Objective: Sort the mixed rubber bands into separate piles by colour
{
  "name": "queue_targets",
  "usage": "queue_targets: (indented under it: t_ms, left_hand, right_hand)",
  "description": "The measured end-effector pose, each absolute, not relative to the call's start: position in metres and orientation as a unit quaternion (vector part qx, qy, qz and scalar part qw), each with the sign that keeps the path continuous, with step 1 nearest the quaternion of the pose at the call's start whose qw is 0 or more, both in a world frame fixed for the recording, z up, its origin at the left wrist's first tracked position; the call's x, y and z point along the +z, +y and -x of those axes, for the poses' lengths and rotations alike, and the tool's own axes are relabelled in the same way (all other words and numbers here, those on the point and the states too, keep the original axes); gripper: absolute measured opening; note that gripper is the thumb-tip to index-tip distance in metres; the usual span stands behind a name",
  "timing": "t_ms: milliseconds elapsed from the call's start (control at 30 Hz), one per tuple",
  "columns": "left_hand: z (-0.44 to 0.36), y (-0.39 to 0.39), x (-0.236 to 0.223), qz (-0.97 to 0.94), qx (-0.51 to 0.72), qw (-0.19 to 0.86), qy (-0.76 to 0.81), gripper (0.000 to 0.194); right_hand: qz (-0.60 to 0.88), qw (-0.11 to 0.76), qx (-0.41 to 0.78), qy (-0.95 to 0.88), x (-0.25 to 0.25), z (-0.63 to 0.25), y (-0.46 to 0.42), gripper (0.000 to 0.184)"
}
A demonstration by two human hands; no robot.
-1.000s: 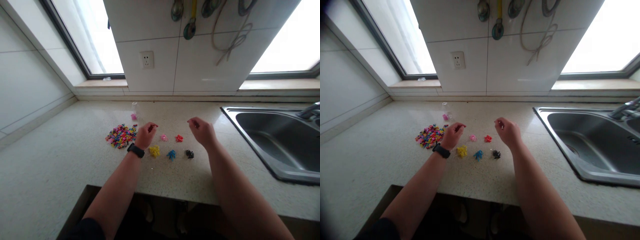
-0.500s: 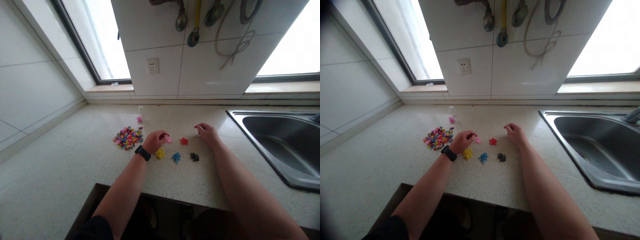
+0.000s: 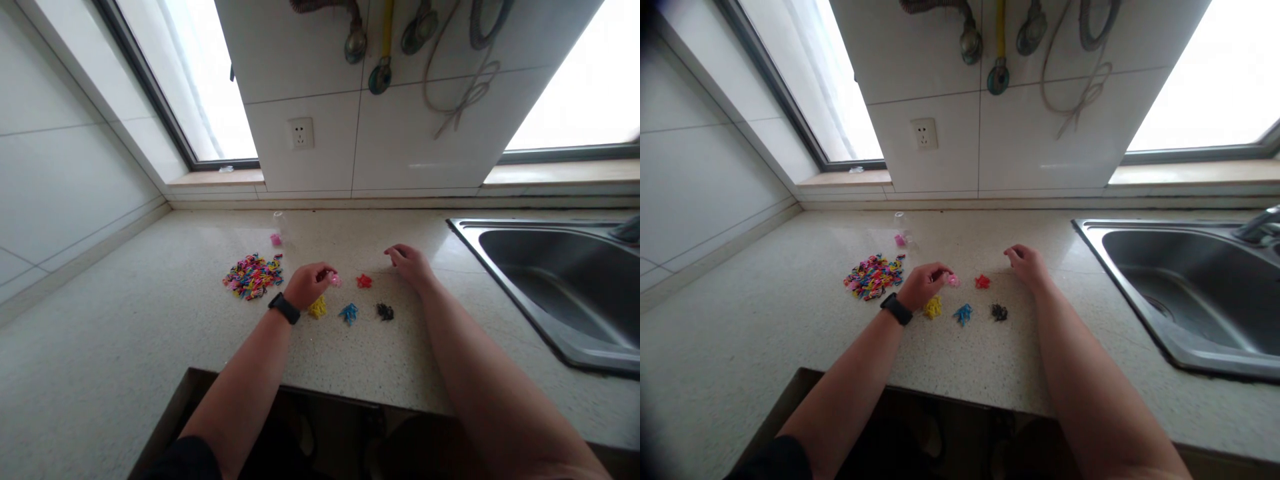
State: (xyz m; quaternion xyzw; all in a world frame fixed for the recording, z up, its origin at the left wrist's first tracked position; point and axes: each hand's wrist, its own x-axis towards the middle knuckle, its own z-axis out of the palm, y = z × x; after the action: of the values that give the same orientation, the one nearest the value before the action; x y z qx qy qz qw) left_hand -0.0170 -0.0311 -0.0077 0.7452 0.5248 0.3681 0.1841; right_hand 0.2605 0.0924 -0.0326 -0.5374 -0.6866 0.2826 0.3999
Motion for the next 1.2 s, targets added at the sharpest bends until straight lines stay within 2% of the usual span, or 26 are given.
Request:
queue_targets:
  t_ms: [233,433,600,733,1200]
  left_hand:
    - [0.025,-0.037,0.018,-0.77,0.355,0.164,0.505,0.021]
    - [0.105,-0.028,0.044,-0.741,0.349,0.085,0.568,0.022]
    - [0.189,-0.024,0.032,-0.693,0.278,0.055,0.663,0.026]
    - [0.225,-0.026,0.015,-0.675,0.191,0.052,0.71,0.034]
    - [0.23,-0.021,-0.013,-0.656,0.136,0.016,0.742,0.031]
  right_hand:
    - [0.541,0.402,0.283,-0.682,-0.031,-0.259,0.093,0.037]
    - [0.541,0.395,0.277,-0.689,-0.031,-0.259,0.095,0.037]
    - [0.549,0.387,0.266,-0.691,-0.034,-0.259,0.097,0.037]
    - [0.55,0.376,0.256,-0.7,-0.037,-0.26,0.1,0.036]
    - [0.549,0.378,0.259,-0.699,-0.039,-0.26,0.1,0.036]
